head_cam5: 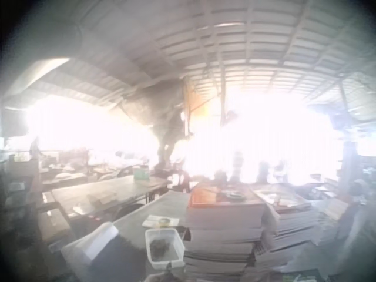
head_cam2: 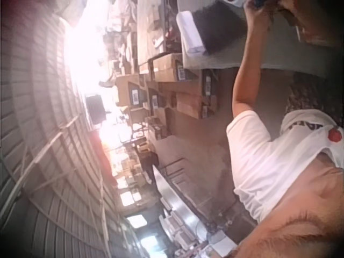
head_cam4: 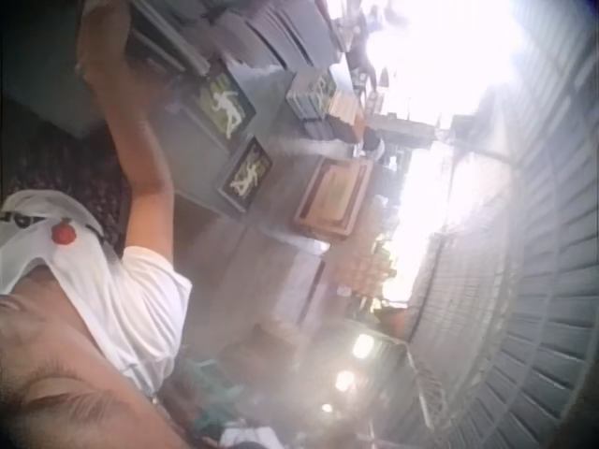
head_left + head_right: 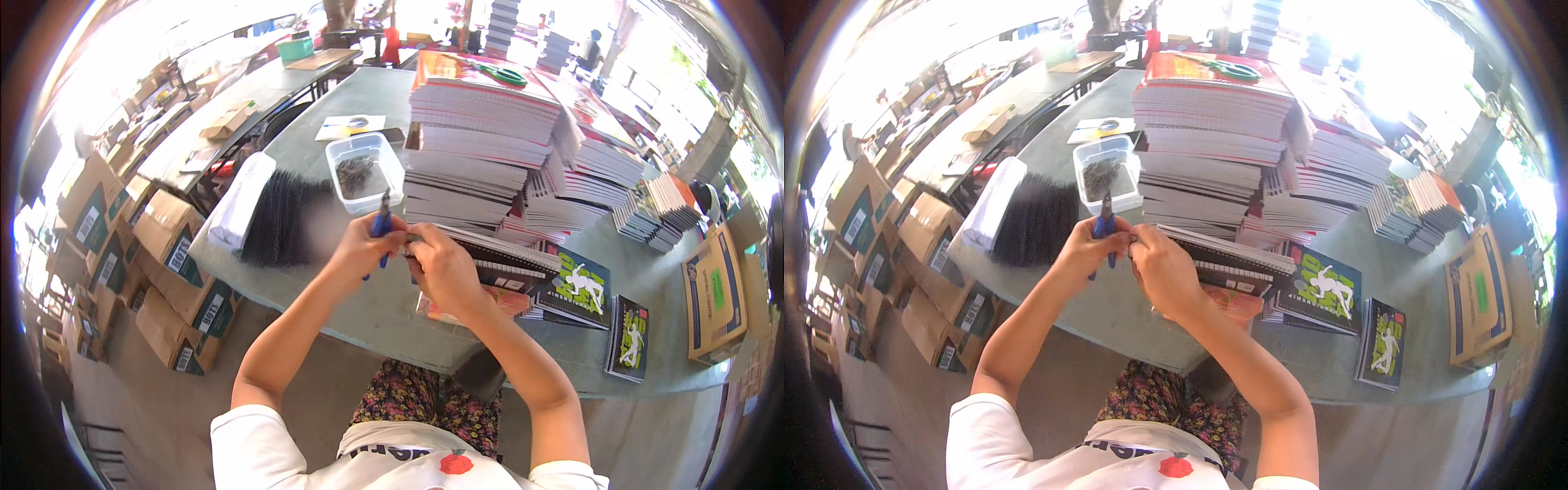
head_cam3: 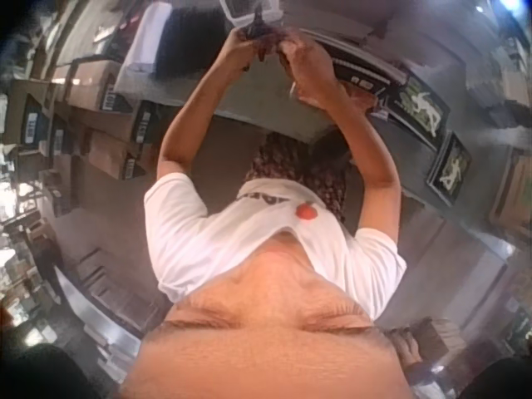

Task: The person binds notebooks by threading a spiral coil through pre-punched holes and using nippers to trim the end of the coil.

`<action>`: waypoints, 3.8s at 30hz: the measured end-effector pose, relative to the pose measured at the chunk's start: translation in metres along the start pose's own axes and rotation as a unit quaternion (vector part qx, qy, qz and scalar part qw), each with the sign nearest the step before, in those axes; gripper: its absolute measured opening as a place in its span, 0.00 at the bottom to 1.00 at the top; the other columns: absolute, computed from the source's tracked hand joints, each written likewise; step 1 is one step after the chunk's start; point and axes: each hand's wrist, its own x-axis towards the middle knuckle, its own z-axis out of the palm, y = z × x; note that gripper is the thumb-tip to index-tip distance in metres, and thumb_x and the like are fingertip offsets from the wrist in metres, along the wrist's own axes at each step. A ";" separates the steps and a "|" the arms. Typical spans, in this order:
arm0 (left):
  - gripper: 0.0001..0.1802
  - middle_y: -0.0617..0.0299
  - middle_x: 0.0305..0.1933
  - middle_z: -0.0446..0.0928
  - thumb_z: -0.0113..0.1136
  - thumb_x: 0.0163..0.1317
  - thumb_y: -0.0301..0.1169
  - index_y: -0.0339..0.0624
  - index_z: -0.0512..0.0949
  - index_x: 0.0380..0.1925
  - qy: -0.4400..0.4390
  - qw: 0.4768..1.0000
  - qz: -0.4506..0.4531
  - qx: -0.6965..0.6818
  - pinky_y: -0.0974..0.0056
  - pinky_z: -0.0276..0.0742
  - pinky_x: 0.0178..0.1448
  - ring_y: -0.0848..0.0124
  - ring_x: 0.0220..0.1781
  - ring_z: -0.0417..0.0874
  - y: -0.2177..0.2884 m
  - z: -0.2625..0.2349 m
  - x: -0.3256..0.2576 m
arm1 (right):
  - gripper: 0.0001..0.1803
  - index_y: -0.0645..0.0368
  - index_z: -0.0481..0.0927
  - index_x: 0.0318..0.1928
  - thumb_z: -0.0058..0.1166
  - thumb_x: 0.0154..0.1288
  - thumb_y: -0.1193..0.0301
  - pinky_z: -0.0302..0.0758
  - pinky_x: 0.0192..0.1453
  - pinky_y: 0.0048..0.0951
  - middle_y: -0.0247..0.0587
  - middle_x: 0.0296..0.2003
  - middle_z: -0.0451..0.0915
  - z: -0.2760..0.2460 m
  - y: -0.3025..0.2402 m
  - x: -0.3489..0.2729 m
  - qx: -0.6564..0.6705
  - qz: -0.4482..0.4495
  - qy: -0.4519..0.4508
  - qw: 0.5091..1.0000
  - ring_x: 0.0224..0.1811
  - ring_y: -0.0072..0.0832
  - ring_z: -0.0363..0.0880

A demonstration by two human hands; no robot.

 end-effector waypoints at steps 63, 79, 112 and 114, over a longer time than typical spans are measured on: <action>0.18 0.46 0.29 0.81 0.56 0.58 0.41 0.34 0.78 0.24 0.210 0.770 0.014 0.602 0.54 0.78 0.40 0.50 0.34 0.83 -0.107 -0.074 0.023 | 0.09 0.57 0.76 0.35 0.56 0.62 0.64 0.63 0.49 0.22 0.29 0.33 0.74 -0.039 0.090 -0.090 0.277 0.359 0.419 0.787 0.38 0.18 0.67; 0.09 0.67 0.23 0.71 0.61 0.61 0.31 0.39 0.71 0.34 0.314 0.933 0.131 0.116 0.73 0.63 0.19 0.82 0.19 0.69 0.008 -0.097 -0.037 | 0.21 0.54 0.77 0.49 0.62 0.51 0.70 0.70 0.49 0.37 0.40 0.43 0.77 -0.009 0.024 -0.011 -0.151 0.099 0.037 0.983 0.45 0.38 0.74; 0.07 0.51 0.31 0.80 0.56 0.61 0.27 0.35 0.79 0.35 0.088 0.896 0.253 0.354 0.64 0.74 0.32 0.62 0.28 0.81 -0.012 0.041 -0.043 | 0.11 0.53 0.82 0.35 0.61 0.51 0.64 0.68 0.39 0.33 0.32 0.26 0.80 -0.004 0.019 -0.024 -0.067 0.054 0.125 0.988 0.32 0.33 0.77; 0.07 0.50 0.30 0.80 0.56 0.61 0.28 0.35 0.78 0.34 0.091 0.892 0.242 0.370 0.64 0.74 0.31 0.62 0.28 0.80 -0.009 0.041 -0.041 | 0.11 0.53 0.82 0.36 0.61 0.51 0.65 0.69 0.40 0.32 0.32 0.27 0.80 -0.007 0.018 -0.024 -0.050 0.055 0.125 0.989 0.32 0.33 0.78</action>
